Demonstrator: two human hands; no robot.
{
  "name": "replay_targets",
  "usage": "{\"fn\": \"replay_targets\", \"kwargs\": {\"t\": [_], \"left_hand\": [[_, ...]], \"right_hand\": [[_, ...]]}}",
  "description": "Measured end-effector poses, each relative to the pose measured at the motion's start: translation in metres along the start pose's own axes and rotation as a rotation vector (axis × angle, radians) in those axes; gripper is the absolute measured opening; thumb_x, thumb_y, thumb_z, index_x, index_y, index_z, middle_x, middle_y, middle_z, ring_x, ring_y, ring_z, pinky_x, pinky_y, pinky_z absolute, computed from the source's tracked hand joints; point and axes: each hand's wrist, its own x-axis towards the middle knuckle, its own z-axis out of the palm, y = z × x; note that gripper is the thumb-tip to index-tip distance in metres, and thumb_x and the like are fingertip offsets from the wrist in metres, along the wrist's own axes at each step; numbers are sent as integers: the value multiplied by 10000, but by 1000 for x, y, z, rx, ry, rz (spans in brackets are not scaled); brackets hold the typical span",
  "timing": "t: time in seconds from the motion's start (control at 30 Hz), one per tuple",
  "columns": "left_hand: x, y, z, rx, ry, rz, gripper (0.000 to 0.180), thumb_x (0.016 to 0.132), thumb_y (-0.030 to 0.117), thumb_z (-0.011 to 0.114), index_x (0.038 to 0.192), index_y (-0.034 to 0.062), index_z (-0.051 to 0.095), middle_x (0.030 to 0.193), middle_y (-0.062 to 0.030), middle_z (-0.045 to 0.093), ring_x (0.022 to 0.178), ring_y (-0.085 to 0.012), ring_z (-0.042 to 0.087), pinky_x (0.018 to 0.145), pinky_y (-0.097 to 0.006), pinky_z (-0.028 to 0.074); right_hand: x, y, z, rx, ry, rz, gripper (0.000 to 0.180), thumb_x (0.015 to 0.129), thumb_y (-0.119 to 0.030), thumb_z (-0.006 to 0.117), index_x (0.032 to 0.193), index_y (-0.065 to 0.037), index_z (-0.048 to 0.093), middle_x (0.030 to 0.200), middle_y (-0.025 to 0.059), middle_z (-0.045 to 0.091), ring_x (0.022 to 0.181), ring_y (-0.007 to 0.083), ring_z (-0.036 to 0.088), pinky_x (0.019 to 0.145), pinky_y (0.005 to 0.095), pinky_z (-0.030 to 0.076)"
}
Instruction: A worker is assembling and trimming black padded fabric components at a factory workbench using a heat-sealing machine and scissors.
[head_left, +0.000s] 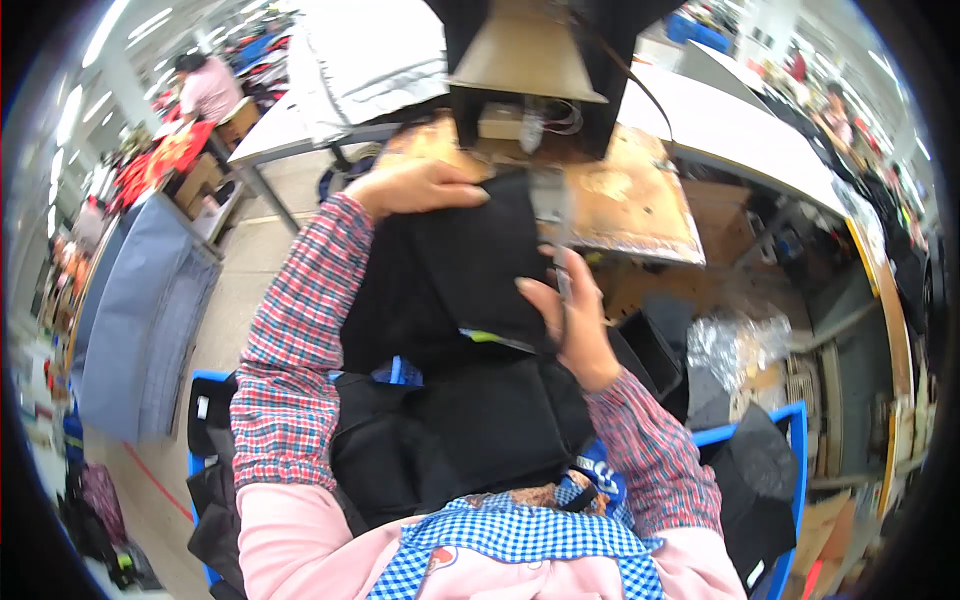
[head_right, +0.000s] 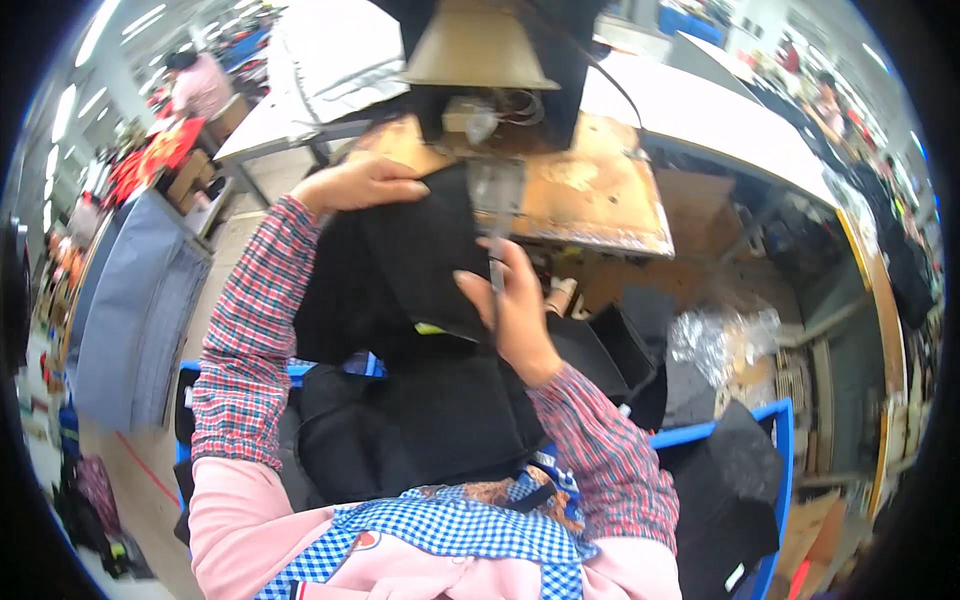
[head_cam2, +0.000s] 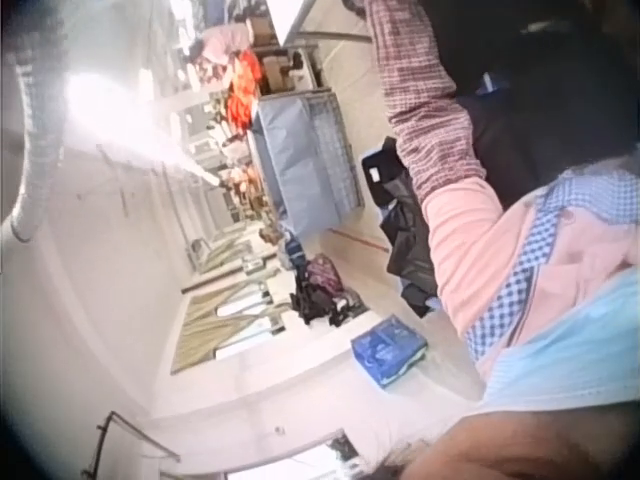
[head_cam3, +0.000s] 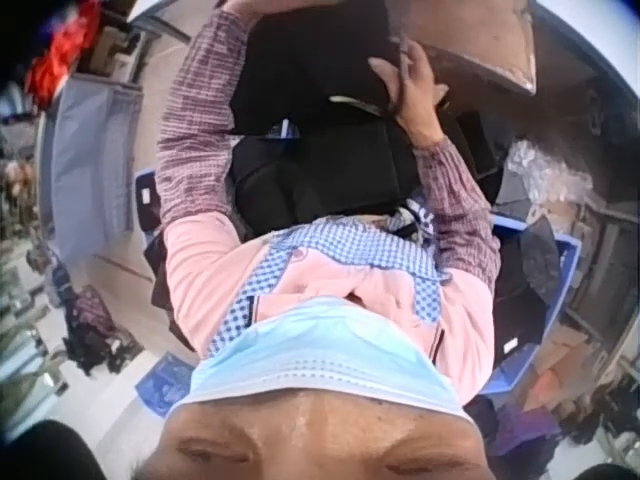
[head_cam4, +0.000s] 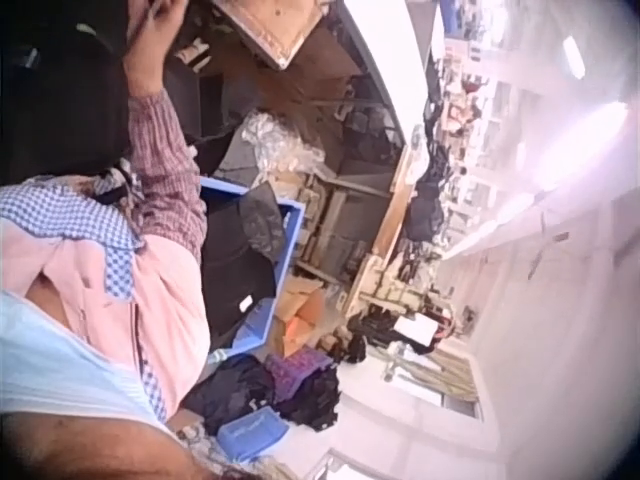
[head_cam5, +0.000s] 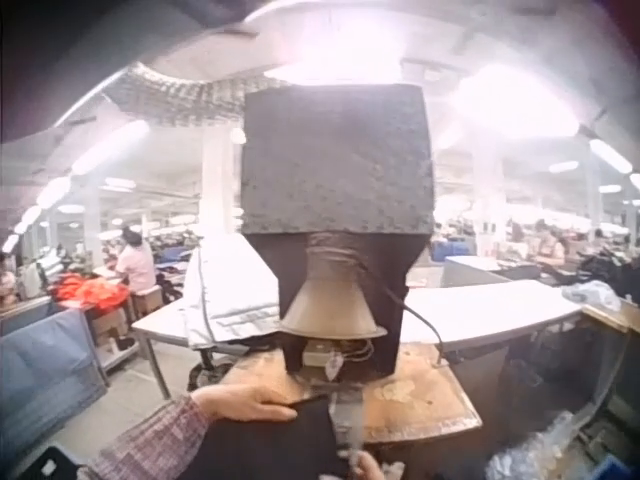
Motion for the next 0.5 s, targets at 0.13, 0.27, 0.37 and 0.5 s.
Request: {"fn": "replay_targets", "kwargs": {"t": [0.13, 0.27, 0.37, 0.5], "left_hand": [[-59, -1, 31, -159, -147, 91, 582, 842, 425, 763, 1186, -32, 653, 1072, -116, 713, 989, -173, 644, 907, -323, 500], [-76, 21, 42, -43, -240, 90, 553, 826, 455, 775, 1089, -21, 675, 931, -93, 705, 868, -170, 642, 793, -318, 505], [-92, 40, 43, -54, -268, 3, 520, 841, 462, 765, 1036, -13, 681, 876, -66, 703, 821, -141, 634, 741, -308, 498], [-95, 35, 67, -428, -402, -6, 389, 895, 401, 738, 978, 24, 688, 830, -4, 678, 794, -70, 593, 687, -267, 472]], "right_hand": [[-35, -36, -36, 497, 19, 434, 523, 825, -83, 684, 1315, -5, 519, 1091, 113, 589, 986, 221, 609, 903, 348, 512], [-68, -29, -98, 851, -21, 425, 502, 876, -125, 558, 1361, -14, 493, 1279, 177, 607, 1092, 300, 645, 963, 414, 524], [-91, -33, -141, 707, 163, 407, 402, 919, -220, 521, 1269, -32, 584, 1196, 132, 667, 1052, 243, 665, 920, 364, 536], [-115, -19, -224, 916, -9, 418, 422, 933, -232, 499, 1289, -16, 564, 1233, 166, 641, 1121, 284, 631, 1004, 406, 487]]}}
